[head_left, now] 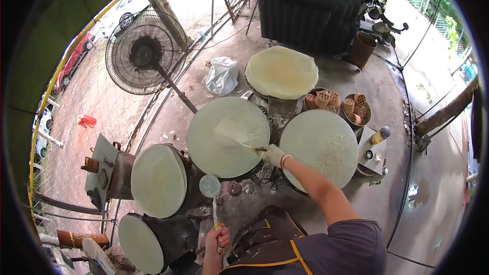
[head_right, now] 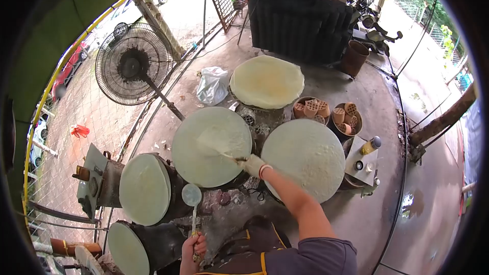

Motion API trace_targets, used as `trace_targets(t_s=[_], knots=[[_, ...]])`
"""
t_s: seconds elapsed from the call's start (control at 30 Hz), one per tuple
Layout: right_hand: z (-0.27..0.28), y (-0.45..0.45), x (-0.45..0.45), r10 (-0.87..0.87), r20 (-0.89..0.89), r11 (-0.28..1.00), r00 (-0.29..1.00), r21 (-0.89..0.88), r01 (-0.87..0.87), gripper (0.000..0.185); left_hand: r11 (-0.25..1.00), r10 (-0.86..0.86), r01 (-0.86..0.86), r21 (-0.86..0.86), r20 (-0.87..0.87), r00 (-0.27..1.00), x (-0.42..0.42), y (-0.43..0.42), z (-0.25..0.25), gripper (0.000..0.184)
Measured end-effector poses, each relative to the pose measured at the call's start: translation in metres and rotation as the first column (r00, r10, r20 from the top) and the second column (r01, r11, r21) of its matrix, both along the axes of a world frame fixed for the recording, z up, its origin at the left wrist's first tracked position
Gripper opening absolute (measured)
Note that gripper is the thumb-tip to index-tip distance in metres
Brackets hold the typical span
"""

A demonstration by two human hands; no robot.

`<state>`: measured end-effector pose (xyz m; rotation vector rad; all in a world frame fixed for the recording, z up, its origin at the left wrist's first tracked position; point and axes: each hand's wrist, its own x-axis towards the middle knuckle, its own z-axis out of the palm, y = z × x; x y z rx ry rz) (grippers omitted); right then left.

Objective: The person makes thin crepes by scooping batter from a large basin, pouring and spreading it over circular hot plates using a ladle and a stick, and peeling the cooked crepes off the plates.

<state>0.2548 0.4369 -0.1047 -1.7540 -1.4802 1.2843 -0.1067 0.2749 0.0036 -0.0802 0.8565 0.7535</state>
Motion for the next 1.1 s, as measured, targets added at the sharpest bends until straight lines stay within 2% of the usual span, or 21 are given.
trace_targets(t_s=[0.03, 0.13, 0.17, 0.23, 0.27, 0.33, 0.37, 0.43, 0.47, 0.5, 0.53, 0.6, 0.63, 0.7, 0.73, 0.8, 0.9, 0.93, 1.0, 1.03, 1.1], knots=[[0.039, 0.004, 0.000, -0.105, -0.143, 0.995, 0.984, -0.015, 0.104, 0.029, 1.000, -0.002, 0.001, -0.010, -0.010, 1.000, -0.003, 0.002, -0.005, 0.010], [-0.022, 0.044, 0.006, -0.438, -0.220, 0.899, 0.872, -0.099, 0.426, 0.029, 0.999, -0.045, 0.045, -0.007, -0.142, 0.989, 0.003, 0.016, -0.003, 0.011], [-0.045, 0.036, 0.000, -0.233, -0.157, 0.945, 0.960, 0.194, 0.262, 0.028, 0.987, -0.125, 0.142, 0.068, -0.216, 0.968, 0.005, 0.024, -0.006, 0.014], [-0.028, -0.002, -0.003, -0.041, -0.255, 0.997, 0.966, 0.057, 0.057, 0.029, 0.960, -0.194, 0.263, 0.102, -0.437, 0.878, 0.019, 0.046, 0.001, 0.013], [-0.004, -0.025, -0.002, -0.100, -0.273, 0.993, 0.957, -0.094, 0.077, 0.028, 0.942, -0.216, 0.318, 0.106, -0.534, 0.817, 0.028, 0.054, 0.003, 0.012], [0.044, -0.070, -0.002, -0.235, -0.265, 0.914, 0.935, -0.388, 0.120, 0.026, 0.916, -0.176, 0.353, 0.191, -0.599, 0.781, 0.043, 0.071, -0.001, 0.010], [0.041, -0.086, -0.007, -0.352, -0.268, 0.860, 0.897, -0.471, 0.197, 0.025, 0.893, -0.176, 0.403, 0.201, -0.668, 0.723, 0.051, 0.078, -0.006, 0.010], [0.010, -0.092, -0.038, -0.739, -0.159, 0.574, 0.655, -0.658, 0.487, 0.024, 0.844, -0.158, 0.497, 0.202, -0.792, 0.590, 0.067, 0.088, -0.018, 0.010], [-0.011, -0.096, -0.061, -0.818, -0.120, 0.482, 0.563, -0.678, 0.555, 0.024, 0.837, -0.135, 0.512, 0.195, -0.832, 0.538, 0.080, 0.086, -0.025, 0.011], [-0.063, -0.105, -0.089, -0.771, -0.154, 0.567, 0.617, -0.607, 0.557, 0.025, 0.827, -0.112, 0.530, 0.187, -0.869, 0.482, 0.095, 0.083, -0.032, 0.011], [-0.072, -0.123, -0.107, -0.631, -0.514, 0.775, 0.580, -0.430, 0.463, 0.027, 0.818, -0.089, 0.548, 0.176, -0.902, 0.422, 0.103, 0.082, -0.034, 0.011], [-0.010, -0.115, -0.113, -0.556, -0.353, 0.804, 0.753, -0.459, 0.379, 0.024, 0.870, -0.102, 0.435, 0.233, -0.778, 0.620, 0.105, 0.087, -0.027, 0.008], [-0.010, -0.115, -0.108, -0.577, -0.436, 0.804, 0.691, -0.452, 0.387, 0.024, 0.894, -0.098, 0.372, 0.250, -0.701, 0.707, 0.103, 0.087, -0.023, 0.008], [-0.013, -0.117, -0.090, -0.597, -0.586, 0.802, 0.549, -0.442, 0.401, 0.025, 0.914, -0.136, 0.250, 0.318, -0.342, 0.930, 0.060, 0.084, 0.005, 0.005], [-0.012, -0.113, -0.079, -0.634, -0.597, 0.769, 0.491, -0.424, 0.478, 0.026, 0.927, -0.137, 0.176, 0.331, -0.135, 0.981, 0.044, 0.076, 0.021, 0.004], [-0.012, -0.103, -0.068, -0.691, -0.630, 0.677, 0.355, -0.392, 0.623, 0.028, 0.926, -0.088, 0.136, 0.352, -0.149, 0.985, 0.034, 0.048, 0.044, 0.006], [-0.067, -0.088, -0.074, -0.497, -0.263, 0.851, 0.827, 0.038, 0.524, 0.029, 0.945, -0.043, 0.059, 0.323, -0.056, 0.997, 0.035, 0.039, 0.054, 0.010], [-0.044, -0.090, -0.078, -0.348, -0.196, 0.934, 0.917, 0.010, 0.357, 0.030, 0.953, -0.028, 0.030, 0.301, -0.010, 1.000, 0.033, 0.038, 0.056, 0.011], [0.032, -0.091, -0.092, 0.011, -0.081, 0.997, 0.997, -0.073, -0.017, 0.030, 0.973, -0.011, -0.005, 0.232, 0.066, 0.998, 0.020, 0.029, 0.060, 0.010], [0.017, -0.092, -0.101, 0.106, -0.082, 0.987, 0.991, 0.132, -0.095, 0.032, 0.980, 0.009, -0.030, 0.197, 0.104, 0.995, 0.010, 0.023, 0.062, 0.010], [0.011, -0.099, -0.128, -0.094, -0.387, 0.996, 0.917, -0.040, 0.085, 0.033, 0.979, 0.075, -0.094, 0.182, 0.104, 0.992, -0.014, 0.004, 0.067, 0.010]])
